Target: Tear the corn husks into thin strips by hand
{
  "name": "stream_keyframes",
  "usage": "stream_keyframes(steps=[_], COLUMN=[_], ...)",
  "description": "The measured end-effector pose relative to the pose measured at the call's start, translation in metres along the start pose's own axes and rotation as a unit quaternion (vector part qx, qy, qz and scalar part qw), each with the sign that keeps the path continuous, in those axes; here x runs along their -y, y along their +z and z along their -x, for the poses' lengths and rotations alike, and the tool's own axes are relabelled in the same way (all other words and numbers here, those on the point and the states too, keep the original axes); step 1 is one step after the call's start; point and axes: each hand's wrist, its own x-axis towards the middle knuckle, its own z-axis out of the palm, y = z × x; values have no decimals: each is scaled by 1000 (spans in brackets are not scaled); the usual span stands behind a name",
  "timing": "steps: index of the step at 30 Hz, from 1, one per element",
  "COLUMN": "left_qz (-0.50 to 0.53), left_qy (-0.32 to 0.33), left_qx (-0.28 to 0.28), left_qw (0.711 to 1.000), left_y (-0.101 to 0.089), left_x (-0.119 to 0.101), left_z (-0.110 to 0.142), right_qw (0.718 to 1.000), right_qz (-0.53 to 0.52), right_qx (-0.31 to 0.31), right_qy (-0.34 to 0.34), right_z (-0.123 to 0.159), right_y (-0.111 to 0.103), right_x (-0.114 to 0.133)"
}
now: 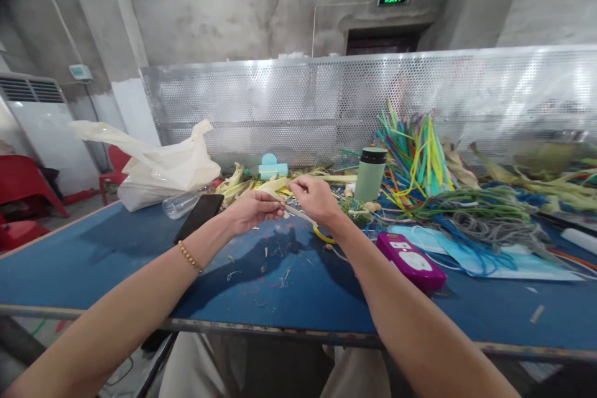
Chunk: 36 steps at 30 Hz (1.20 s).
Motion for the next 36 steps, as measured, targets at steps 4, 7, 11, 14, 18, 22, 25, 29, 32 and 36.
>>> stream_keyframes(steps=[4,7,11,14,18,22,25,29,32,36], left_qz=[5,13,-7,-42,-69,-92,-104,-113,-119,-138], left_qy=[3,6,36,54,60,54,56,63,64,73], left_qx=[-20,-9,-4,-27,-31,-41,-50,-57,-58,-51], left_qw=[1000,1000,999,997,995,993,992,990,989,986], left_y=[0,1,2,2,4,7,8,9,10,8], left_x=[-1,-1,2,4,4,1,1,0,0,0], left_z=[-1,0,-1,-2,-1,2,3,3,3,2], right_qw=[997,997,998,997,996,994,993,993,994,993], right_qz=[9,12,20,24,21,24,25,25,27,34], right_qx=[68,68,58,61,69,73,79,78,71,74], right_qy=[-21,-19,-31,-43,-58,-74,-83,-84,-82,-81], right_z=[2,3,4,4,5,5,6,7,7,5], right_y=[-1,0,2,3,2,1,0,1,1,2], right_x=[-1,-2,-1,0,1,3,4,7,8,4])
